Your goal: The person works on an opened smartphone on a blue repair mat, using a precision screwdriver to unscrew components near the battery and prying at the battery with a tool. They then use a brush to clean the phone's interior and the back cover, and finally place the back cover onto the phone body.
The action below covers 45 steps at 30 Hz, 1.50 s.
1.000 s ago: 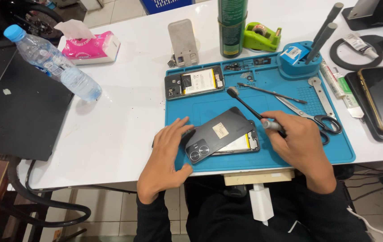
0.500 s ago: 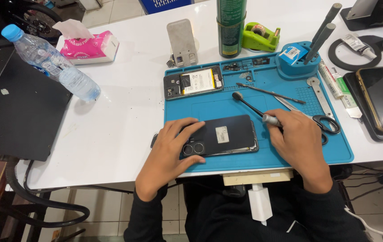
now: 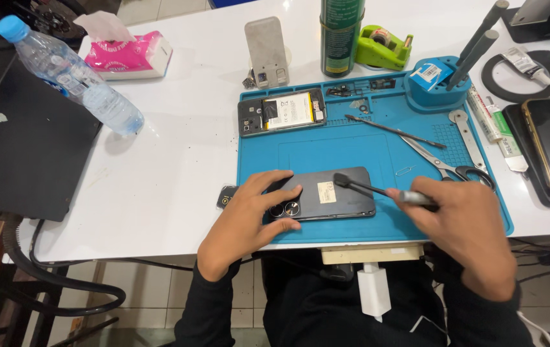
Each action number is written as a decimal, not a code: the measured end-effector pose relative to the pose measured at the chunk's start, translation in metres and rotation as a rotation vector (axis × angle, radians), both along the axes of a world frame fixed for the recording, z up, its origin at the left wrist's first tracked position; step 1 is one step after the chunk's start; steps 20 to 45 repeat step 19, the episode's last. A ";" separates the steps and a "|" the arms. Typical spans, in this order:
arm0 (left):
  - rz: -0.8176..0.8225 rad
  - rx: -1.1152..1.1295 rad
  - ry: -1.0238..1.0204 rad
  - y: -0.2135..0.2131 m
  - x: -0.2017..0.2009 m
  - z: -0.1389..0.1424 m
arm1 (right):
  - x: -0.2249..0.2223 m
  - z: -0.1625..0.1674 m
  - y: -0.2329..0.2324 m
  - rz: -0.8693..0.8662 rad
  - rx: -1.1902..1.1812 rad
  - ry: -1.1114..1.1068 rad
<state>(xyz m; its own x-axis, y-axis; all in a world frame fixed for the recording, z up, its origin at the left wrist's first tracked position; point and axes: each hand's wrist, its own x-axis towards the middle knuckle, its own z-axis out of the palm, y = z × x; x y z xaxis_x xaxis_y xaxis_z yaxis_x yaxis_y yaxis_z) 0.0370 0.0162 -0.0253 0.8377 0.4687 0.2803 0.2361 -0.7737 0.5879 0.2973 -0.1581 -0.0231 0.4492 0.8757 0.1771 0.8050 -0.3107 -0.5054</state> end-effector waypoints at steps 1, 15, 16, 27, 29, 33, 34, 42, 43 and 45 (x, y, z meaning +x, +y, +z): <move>0.005 0.003 0.012 0.000 0.000 -0.001 | 0.000 0.004 -0.003 -0.027 -0.099 -0.018; 0.032 -0.083 -0.016 0.001 -0.002 -0.006 | -0.006 0.004 0.000 -0.022 0.013 -0.107; 0.030 -0.078 -0.020 0.002 -0.002 -0.006 | -0.015 0.000 0.004 0.087 0.067 -0.075; 0.028 -0.072 -0.025 0.002 -0.004 -0.007 | -0.031 -0.008 0.018 0.165 0.040 -0.080; 0.028 -0.072 -0.025 0.002 -0.004 -0.007 | -0.031 -0.008 0.018 0.165 0.040 -0.080; 0.028 -0.072 -0.025 0.002 -0.004 -0.007 | -0.031 -0.008 0.018 0.165 0.040 -0.080; 0.028 -0.072 -0.025 0.002 -0.004 -0.007 | -0.031 -0.008 0.018 0.165 0.040 -0.080; 0.028 -0.072 -0.025 0.002 -0.004 -0.007 | -0.031 -0.008 0.018 0.165 0.040 -0.080; 0.028 -0.072 -0.025 0.002 -0.004 -0.007 | -0.031 -0.008 0.018 0.165 0.040 -0.080; 0.028 -0.072 -0.025 0.002 -0.004 -0.007 | -0.031 -0.008 0.018 0.165 0.040 -0.080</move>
